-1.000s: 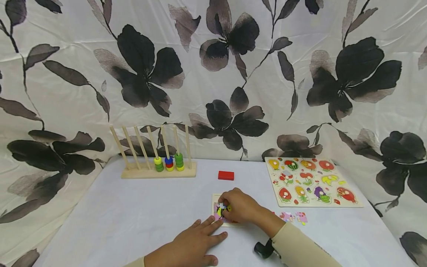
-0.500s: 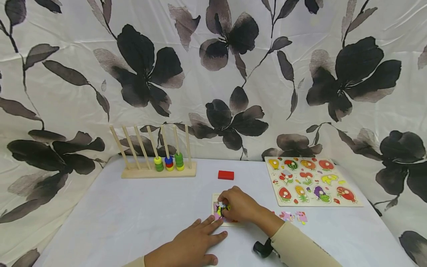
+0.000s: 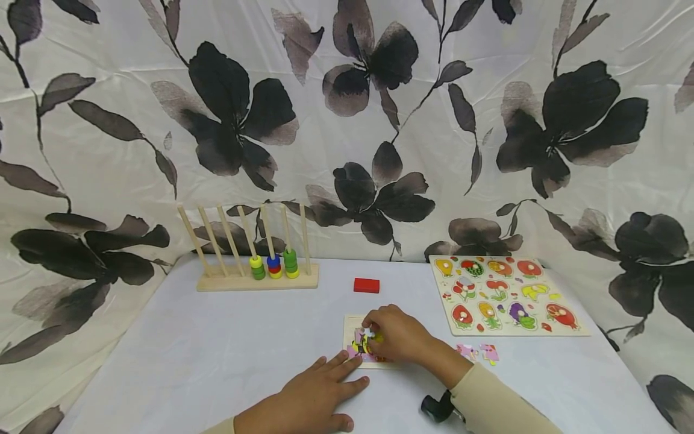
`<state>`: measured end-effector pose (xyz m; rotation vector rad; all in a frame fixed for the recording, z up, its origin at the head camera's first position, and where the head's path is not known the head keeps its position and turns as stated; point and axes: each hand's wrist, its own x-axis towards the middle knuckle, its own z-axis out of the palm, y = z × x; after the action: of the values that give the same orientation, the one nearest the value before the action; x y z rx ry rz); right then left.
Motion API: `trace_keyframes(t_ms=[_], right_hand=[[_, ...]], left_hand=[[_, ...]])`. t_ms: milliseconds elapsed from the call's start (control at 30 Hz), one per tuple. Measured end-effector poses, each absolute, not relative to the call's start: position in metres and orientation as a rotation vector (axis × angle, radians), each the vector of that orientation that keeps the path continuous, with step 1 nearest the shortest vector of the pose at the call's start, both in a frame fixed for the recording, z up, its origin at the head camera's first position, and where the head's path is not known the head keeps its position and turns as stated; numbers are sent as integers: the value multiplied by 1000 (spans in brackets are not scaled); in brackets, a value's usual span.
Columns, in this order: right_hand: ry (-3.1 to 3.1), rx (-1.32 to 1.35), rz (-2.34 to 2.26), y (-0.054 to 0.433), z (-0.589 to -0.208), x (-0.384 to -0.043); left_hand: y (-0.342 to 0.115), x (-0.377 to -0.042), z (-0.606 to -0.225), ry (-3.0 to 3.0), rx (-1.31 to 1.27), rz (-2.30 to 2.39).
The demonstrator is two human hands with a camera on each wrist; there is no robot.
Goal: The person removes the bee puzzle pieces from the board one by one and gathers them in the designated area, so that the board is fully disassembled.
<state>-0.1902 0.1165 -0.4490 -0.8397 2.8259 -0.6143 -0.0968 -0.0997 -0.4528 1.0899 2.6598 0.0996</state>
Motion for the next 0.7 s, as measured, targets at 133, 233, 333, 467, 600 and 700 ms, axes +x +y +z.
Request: trace_keyframes(t_ms=[133,233,333,467,600,700], right_hand=[[2834,-811,-630,125,-449,-190],[2850,-786,-624,132,-450,-189],[2860,-776,-632,140,-450,-187],[2873,-748,-639,151,-449,-184],[2894,-720,-642,160,-449,-181],[2907,-700,-641,167,-448,-179]], left_hand=[[-99,-97,-452,2652,1070,106],[-99,-96,-452,2657,1072,110],[-99,-96,-453,2656,1067,115],[-98,-97,-452,2636,1031,122],[-97,-97,-451,2623,996,126],[-97,-98,-452,2620,986,128]])
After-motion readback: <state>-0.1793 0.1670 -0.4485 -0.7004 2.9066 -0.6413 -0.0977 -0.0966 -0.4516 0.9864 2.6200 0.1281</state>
